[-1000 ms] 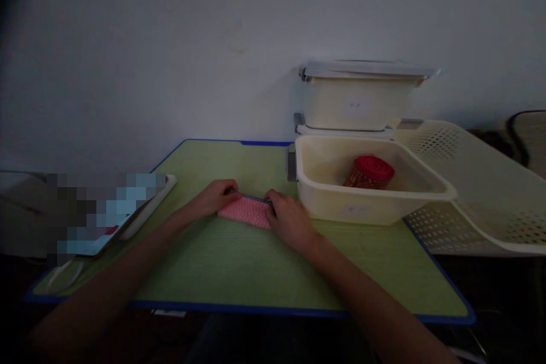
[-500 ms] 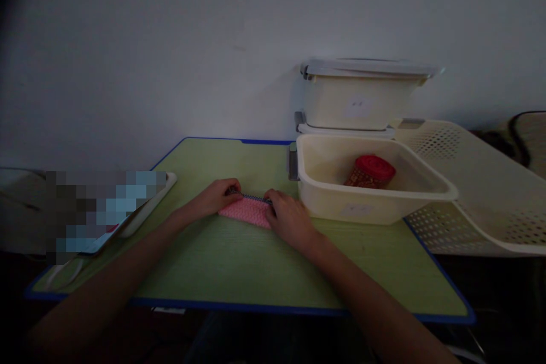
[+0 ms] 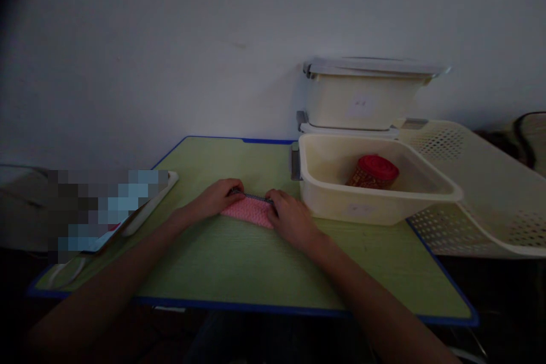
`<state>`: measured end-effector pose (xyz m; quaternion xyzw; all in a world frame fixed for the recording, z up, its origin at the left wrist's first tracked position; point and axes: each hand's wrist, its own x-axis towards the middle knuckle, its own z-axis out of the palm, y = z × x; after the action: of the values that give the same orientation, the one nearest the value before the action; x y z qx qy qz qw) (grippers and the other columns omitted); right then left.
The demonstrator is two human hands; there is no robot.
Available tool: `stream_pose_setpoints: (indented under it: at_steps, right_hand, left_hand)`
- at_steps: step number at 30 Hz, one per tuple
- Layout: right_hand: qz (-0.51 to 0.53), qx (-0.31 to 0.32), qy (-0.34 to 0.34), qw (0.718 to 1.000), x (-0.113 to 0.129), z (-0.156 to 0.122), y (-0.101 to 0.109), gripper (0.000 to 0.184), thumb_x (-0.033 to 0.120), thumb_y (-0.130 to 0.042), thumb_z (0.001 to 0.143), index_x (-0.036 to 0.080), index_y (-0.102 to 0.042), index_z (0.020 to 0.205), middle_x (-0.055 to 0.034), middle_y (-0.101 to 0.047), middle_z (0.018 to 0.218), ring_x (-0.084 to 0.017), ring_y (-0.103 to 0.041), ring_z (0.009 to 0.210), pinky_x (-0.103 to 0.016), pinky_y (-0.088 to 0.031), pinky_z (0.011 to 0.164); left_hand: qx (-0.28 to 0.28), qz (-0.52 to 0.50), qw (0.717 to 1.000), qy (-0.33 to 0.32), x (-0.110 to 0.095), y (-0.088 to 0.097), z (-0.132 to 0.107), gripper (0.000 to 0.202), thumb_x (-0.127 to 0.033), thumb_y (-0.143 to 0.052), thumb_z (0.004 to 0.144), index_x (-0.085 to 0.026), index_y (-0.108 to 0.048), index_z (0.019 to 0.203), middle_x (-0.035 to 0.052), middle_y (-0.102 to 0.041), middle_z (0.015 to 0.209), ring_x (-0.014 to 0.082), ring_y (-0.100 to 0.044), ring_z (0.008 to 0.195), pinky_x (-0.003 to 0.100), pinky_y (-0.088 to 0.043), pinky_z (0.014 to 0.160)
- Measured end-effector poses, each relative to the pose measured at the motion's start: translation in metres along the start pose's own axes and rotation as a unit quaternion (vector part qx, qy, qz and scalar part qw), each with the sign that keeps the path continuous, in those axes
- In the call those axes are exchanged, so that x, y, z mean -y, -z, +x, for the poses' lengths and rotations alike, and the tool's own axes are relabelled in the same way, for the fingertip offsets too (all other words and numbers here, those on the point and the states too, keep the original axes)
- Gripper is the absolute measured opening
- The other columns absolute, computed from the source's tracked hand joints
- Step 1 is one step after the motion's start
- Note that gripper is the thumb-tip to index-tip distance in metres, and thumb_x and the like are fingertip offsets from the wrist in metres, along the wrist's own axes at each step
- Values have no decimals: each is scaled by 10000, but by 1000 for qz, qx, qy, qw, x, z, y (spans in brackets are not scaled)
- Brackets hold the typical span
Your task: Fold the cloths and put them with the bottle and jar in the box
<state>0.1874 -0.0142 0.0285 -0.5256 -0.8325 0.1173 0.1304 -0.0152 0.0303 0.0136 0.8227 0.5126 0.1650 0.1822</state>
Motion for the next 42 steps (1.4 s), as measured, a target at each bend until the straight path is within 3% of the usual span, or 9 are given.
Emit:
stream_pose_setpoints:
  at_steps: [13,22,42]
  right_hand:
    - [-6,0,22,1000,-3,-1,-3,241,143,-411,836,149,-534,1043,-89,-610,1018,-178,-584,872,-272,-397,744]
    - [-12,13,23,1000,-1,-1,1,256,139,-399,848,147,-535,1064,-95,-601,1038,-181,-581,900,-284,-399,760]
    - [-38,28,27,999,1,-2,2,257,172,-367,878,156,-515,1087,-89,-589,1058,-196,-585,909,-285,-391,725]
  left_hand:
    - [-9,43,999,-19,1,-4,1,230,-216,-363,847,-147,-582,840,69,-604,821,178,-542,752,285,-400,689]
    - [-7,62,998,-5,-6,-1,-1,224,-194,-355,834,-146,-569,786,61,-593,780,173,-530,714,285,-389,662]
    - [-3,66,998,-8,-8,-1,-3,198,-168,-362,804,-158,-552,859,63,-594,854,185,-541,770,289,-397,691]
